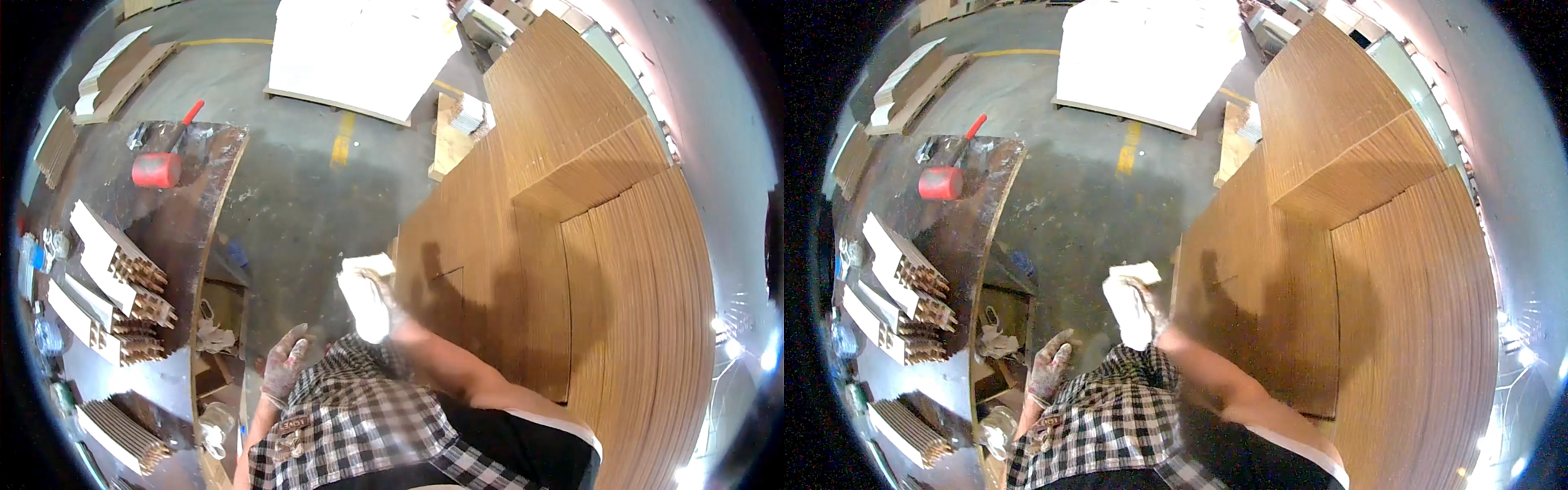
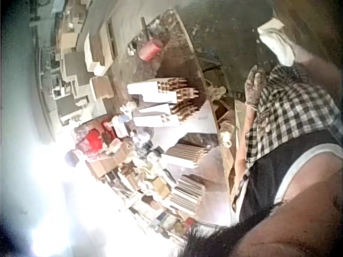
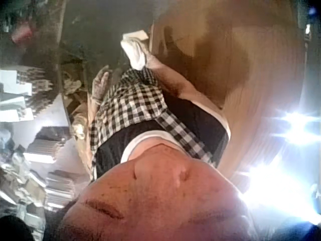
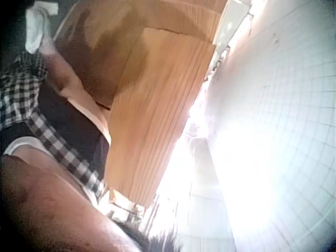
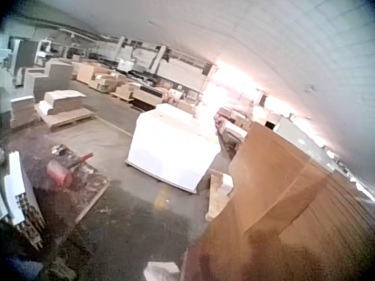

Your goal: The person wipes individual white wooden slats with a sponge and cloth, handling them one at a time and placing them into stacks on the workbench.

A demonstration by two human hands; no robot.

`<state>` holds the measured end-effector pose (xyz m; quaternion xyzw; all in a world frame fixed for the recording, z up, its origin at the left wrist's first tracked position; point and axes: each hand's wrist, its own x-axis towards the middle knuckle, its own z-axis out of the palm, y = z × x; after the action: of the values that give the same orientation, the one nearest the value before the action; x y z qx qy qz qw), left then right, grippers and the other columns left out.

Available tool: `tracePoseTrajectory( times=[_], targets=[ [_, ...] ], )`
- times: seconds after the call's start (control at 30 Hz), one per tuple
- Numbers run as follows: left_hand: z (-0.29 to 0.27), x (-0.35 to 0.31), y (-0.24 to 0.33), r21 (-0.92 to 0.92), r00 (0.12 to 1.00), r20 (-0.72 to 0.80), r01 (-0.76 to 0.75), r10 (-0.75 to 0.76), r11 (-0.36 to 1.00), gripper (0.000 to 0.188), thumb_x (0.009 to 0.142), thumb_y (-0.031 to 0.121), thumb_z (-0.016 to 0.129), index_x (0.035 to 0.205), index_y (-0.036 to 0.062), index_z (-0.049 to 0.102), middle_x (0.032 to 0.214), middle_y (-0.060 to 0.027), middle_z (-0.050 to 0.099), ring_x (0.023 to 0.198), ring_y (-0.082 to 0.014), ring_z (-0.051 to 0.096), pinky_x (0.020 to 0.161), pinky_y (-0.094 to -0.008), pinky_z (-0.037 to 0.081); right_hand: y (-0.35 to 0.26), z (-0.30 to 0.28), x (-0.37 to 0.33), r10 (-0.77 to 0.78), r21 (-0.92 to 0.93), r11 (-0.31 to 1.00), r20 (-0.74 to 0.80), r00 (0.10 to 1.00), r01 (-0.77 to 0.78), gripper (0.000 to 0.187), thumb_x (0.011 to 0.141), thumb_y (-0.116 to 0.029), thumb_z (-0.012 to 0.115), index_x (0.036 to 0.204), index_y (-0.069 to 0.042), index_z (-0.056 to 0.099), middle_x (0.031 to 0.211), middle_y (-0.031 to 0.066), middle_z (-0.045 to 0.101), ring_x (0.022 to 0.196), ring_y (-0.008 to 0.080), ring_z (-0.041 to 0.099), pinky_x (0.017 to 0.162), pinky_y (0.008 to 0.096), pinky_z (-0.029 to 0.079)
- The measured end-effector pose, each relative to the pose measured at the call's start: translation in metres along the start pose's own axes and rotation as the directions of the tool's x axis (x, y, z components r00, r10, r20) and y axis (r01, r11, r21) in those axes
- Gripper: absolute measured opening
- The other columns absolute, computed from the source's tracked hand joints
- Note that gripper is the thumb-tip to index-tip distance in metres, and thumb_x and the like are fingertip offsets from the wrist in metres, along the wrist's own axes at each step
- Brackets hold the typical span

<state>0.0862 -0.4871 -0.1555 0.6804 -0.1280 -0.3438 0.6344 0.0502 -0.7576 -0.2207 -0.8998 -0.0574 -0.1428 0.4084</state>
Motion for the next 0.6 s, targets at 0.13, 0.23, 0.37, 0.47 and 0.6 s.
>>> tracePoseTrajectory(
  times=[0.13,0.23,0.37,0.47,0.6],
  targets=[
    [-0.025,-0.017,0.042,-0.423,0.991,0.129,0.075,-0.021,0.903,0.057,0.089,0.009,0.055,0.138,0.0031,0.027,0.109,-0.0110,0.057,0.092,-0.0171,0.058,0.077,-0.0265,0.047,-0.103,0.029,0.089,0.609,0.957,-0.055,0.259,0.750,-0.286,0.029,0.084,-0.010,0.061,0.110,0.000,0.055,0.099,0.0068,0.063,0.086,0.0161,0.063,0.074,0.0272,0.053],
    [-0.051,-0.026,0.074,-0.364,0.983,0.168,-0.002,0.068,0.931,0.059,0.084,0.006,0.059,0.135,0.0004,0.030,0.111,-0.0082,0.054,0.094,-0.0153,0.056,0.080,-0.0260,0.046,-0.145,0.055,0.108,0.474,0.953,0.110,0.200,0.857,-0.283,0.030,0.084,-0.008,0.060,0.112,-0.003,0.054,0.103,0.0067,0.061,0.091,0.0141,0.060,0.074,0.0276,0.052],
    [-0.080,-0.032,0.067,-0.393,0.995,0.037,-0.075,0.098,0.917,0.061,0.080,0.007,0.064,0.131,-0.0022,0.033,0.114,-0.0125,0.053,0.101,-0.0183,0.053,0.084,-0.0319,0.046,-0.217,0.067,0.120,0.526,0.940,0.238,0.085,0.846,-0.243,0.025,0.087,-0.007,0.055,0.112,-0.008,0.055,0.103,0.0036,0.060,0.093,0.0117,0.058,0.077,0.0273,0.049],
    [-0.097,-0.040,0.068,-0.403,0.977,-0.109,-0.211,0.182,0.891,0.064,0.078,0.005,0.064,0.132,-0.0031,0.030,0.120,-0.0148,0.047,0.104,-0.0189,0.051,0.082,-0.0292,0.048,-0.249,0.076,0.118,0.582,0.947,0.160,0.137,0.801,-0.278,0.026,0.088,-0.010,0.054,0.113,-0.006,0.054,0.103,0.0046,0.060,0.092,0.0128,0.058,0.077,0.0279,0.050],
    [-0.113,-0.045,0.075,-0.379,0.934,-0.258,-0.333,0.247,0.863,0.072,0.079,0.010,0.064,0.137,-0.0012,0.022,0.130,-0.0160,0.038,0.107,-0.0201,0.049,0.086,-0.0306,0.045,-0.267,0.104,0.117,0.582,0.985,0.093,0.066,0.810,-0.146,0.027,0.089,-0.014,0.053,0.113,-0.003,0.054,0.101,0.0050,0.061,0.089,0.0124,0.059,0.076,0.0268,0.050]
  ],
)
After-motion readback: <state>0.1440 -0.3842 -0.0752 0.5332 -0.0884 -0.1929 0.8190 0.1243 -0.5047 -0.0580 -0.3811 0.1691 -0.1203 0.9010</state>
